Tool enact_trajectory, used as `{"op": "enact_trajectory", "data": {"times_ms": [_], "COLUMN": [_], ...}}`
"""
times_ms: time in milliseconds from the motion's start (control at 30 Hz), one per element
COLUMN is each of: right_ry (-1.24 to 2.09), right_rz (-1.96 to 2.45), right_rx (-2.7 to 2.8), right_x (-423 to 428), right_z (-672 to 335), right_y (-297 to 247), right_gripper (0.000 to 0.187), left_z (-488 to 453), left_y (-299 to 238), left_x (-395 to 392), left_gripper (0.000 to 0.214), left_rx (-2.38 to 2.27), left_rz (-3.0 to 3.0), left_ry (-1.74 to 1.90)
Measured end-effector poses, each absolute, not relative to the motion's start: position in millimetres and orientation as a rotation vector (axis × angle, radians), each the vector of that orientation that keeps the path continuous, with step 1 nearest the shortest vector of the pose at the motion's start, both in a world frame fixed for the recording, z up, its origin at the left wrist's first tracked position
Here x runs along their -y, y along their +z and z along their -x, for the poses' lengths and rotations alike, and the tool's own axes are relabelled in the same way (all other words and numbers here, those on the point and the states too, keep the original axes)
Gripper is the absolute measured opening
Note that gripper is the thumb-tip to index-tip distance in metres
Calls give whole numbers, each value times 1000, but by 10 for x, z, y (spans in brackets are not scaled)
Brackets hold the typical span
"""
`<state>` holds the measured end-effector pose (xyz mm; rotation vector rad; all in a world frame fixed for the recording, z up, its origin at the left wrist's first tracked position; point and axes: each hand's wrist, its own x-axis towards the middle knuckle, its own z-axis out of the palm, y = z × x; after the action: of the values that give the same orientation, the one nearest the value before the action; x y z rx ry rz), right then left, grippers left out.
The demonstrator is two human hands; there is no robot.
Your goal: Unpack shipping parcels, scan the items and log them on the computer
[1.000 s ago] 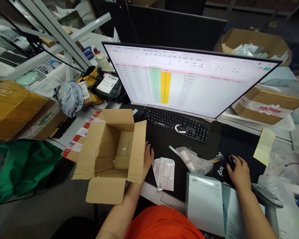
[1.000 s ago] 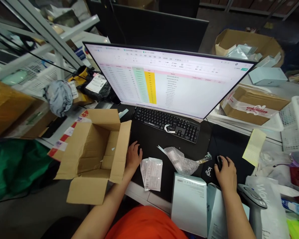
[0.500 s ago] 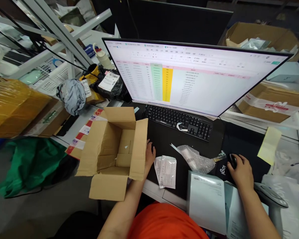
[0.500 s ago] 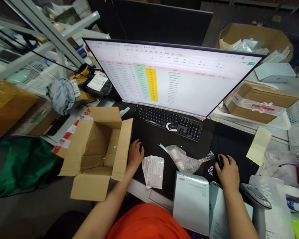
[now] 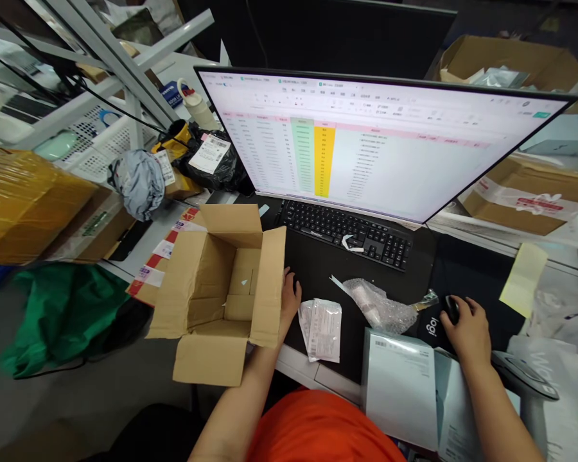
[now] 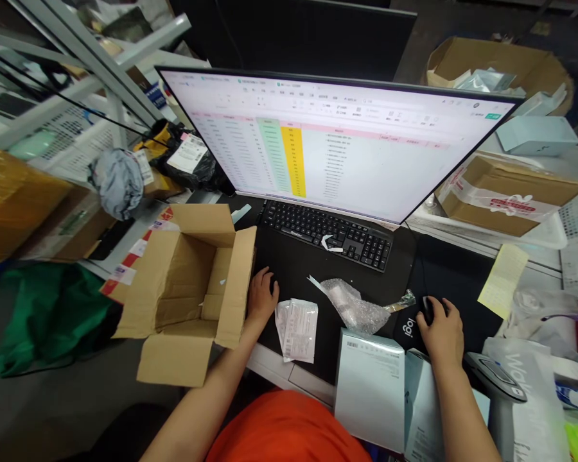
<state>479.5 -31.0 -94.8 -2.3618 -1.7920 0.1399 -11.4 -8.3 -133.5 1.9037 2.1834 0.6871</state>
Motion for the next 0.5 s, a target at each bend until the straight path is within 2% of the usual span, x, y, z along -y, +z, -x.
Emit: {"op": "enact_trajectory", "data": {"times_ms": [500], "right_ry": [149], "right_rz": [2409], "right_rx": [1670], "right_x": [283], "right_z": [-4754], "right_y": [-893], "right_gripper": [53], "left_z": [92], "left_y": [-1288], "left_x": [47], "left_gripper": [26], "left_rx": [-2164], "left_rz": [-1956], "left_ry": [767]}}
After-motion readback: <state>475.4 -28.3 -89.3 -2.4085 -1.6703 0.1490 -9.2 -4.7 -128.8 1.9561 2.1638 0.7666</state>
